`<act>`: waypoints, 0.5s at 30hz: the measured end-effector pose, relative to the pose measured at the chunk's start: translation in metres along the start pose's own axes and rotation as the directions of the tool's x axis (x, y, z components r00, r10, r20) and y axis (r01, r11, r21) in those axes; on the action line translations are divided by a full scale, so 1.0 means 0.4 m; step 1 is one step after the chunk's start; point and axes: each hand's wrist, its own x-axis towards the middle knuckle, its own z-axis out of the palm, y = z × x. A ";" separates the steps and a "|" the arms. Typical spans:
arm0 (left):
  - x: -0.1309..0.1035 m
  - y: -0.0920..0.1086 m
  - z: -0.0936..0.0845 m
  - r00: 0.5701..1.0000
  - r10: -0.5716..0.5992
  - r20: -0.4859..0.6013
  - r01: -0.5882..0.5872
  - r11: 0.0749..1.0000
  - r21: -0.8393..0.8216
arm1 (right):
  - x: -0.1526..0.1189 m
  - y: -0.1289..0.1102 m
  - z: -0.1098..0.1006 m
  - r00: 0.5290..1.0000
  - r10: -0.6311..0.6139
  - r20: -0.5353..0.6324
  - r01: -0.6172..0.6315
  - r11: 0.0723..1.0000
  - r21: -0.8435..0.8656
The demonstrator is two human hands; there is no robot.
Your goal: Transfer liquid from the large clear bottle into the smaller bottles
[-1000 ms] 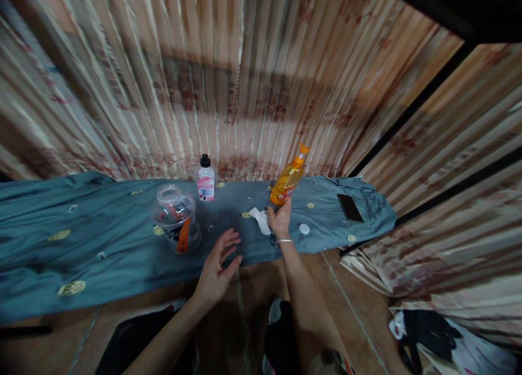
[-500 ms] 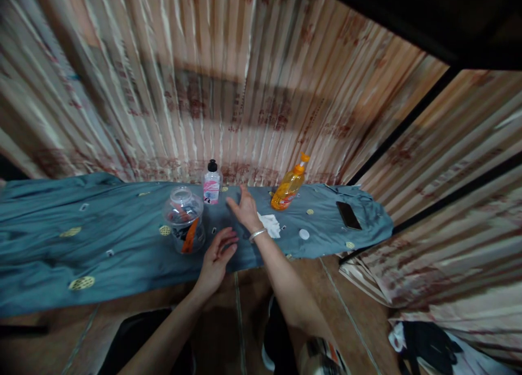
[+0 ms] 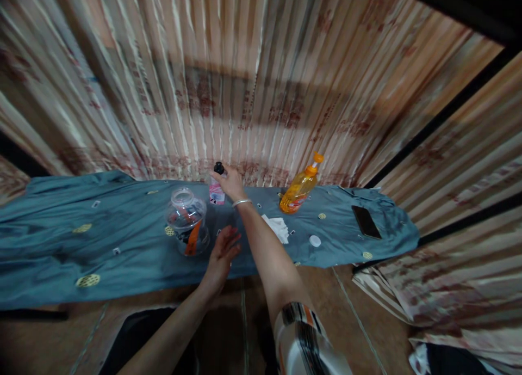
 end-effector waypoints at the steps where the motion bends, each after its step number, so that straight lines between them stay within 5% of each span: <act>1: 0.000 0.003 0.002 1.000 0.016 0.000 -0.016 1.000 0.027 | -0.020 0.004 -0.011 1.000 -0.006 -0.025 0.006 1.000 0.014; 9: -0.017 0.055 -0.006 0.974 0.224 0.025 -0.223 0.941 0.253 | -0.257 -0.004 -0.166 0.954 0.015 -0.298 -0.008 1.000 0.027; 15: -0.002 0.049 -0.018 0.964 0.262 0.048 -0.263 0.901 0.344 | -0.377 -0.077 -0.153 0.964 0.042 -0.264 -0.001 0.988 0.153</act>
